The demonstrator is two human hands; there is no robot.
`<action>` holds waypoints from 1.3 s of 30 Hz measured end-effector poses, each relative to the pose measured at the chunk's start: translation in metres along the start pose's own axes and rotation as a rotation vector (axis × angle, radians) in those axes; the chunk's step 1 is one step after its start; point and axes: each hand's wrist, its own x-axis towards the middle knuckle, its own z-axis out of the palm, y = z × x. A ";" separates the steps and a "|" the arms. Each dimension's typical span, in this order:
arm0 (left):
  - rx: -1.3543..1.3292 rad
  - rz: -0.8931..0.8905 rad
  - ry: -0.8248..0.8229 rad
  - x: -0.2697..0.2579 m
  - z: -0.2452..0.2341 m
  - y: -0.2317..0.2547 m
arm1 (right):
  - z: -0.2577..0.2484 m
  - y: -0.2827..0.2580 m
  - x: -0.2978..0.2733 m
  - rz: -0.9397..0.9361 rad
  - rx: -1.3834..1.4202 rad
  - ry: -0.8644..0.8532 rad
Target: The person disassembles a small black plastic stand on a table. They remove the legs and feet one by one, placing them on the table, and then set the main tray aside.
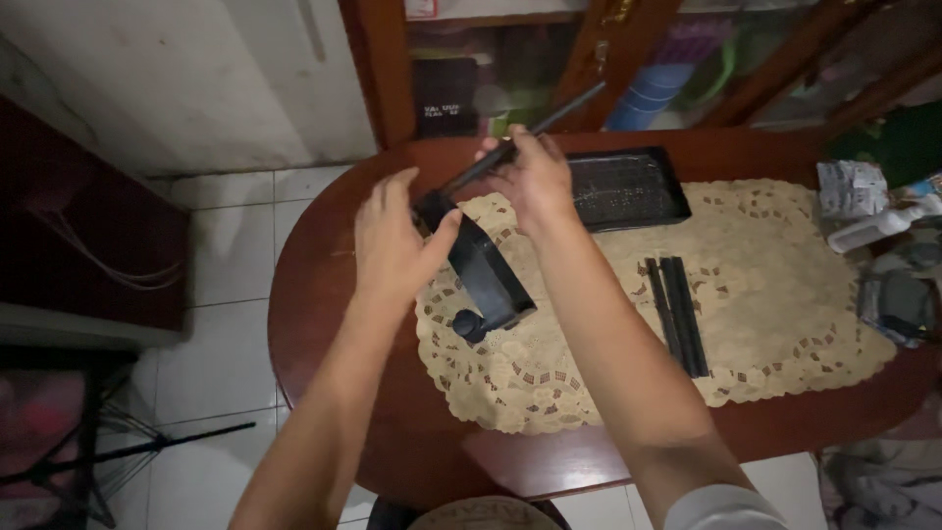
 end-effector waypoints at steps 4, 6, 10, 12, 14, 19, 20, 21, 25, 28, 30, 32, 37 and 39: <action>0.060 -0.247 -0.245 0.015 -0.002 -0.001 | 0.004 0.002 0.002 0.010 0.104 0.059; 0.096 -0.152 -0.211 0.021 0.001 -0.002 | 0.005 0.005 0.005 0.005 0.184 0.058; 0.102 -0.160 -0.292 0.030 0.008 -0.008 | 0.011 0.010 0.010 -0.007 0.302 0.046; 0.086 -0.138 -0.307 0.031 0.009 -0.009 | 0.014 0.010 0.012 -0.004 0.362 0.062; 0.078 -0.125 -0.318 0.031 0.009 -0.011 | 0.017 0.011 0.013 -0.005 0.428 0.071; 0.081 -0.118 -0.329 0.031 0.011 -0.015 | 0.022 0.009 0.019 0.003 0.465 0.102; 0.053 -0.127 -0.329 0.031 0.011 -0.015 | 0.024 0.008 0.020 0.007 0.471 0.111; 0.026 -0.136 -0.328 0.030 0.010 -0.015 | 0.024 0.007 0.022 0.013 0.471 0.111; 0.003 -0.129 -0.328 0.031 0.007 -0.016 | 0.025 0.003 0.028 0.037 0.518 0.059; 0.025 -0.148 -0.391 0.034 0.003 -0.016 | 0.023 0.002 0.026 0.065 0.600 -0.021; 0.009 -0.179 -0.407 0.035 0.001 -0.013 | 0.023 0.000 0.024 0.074 0.639 -0.046; -0.006 -0.208 -0.427 0.035 -0.001 -0.011 | 0.022 -0.001 0.023 0.069 0.653 -0.036; -0.008 -0.204 -0.453 0.037 -0.001 -0.009 | 0.015 0.000 0.026 0.017 0.655 -0.177; 0.006 -0.245 -0.466 0.037 -0.003 -0.014 | 0.009 0.002 0.032 -0.065 0.600 -0.007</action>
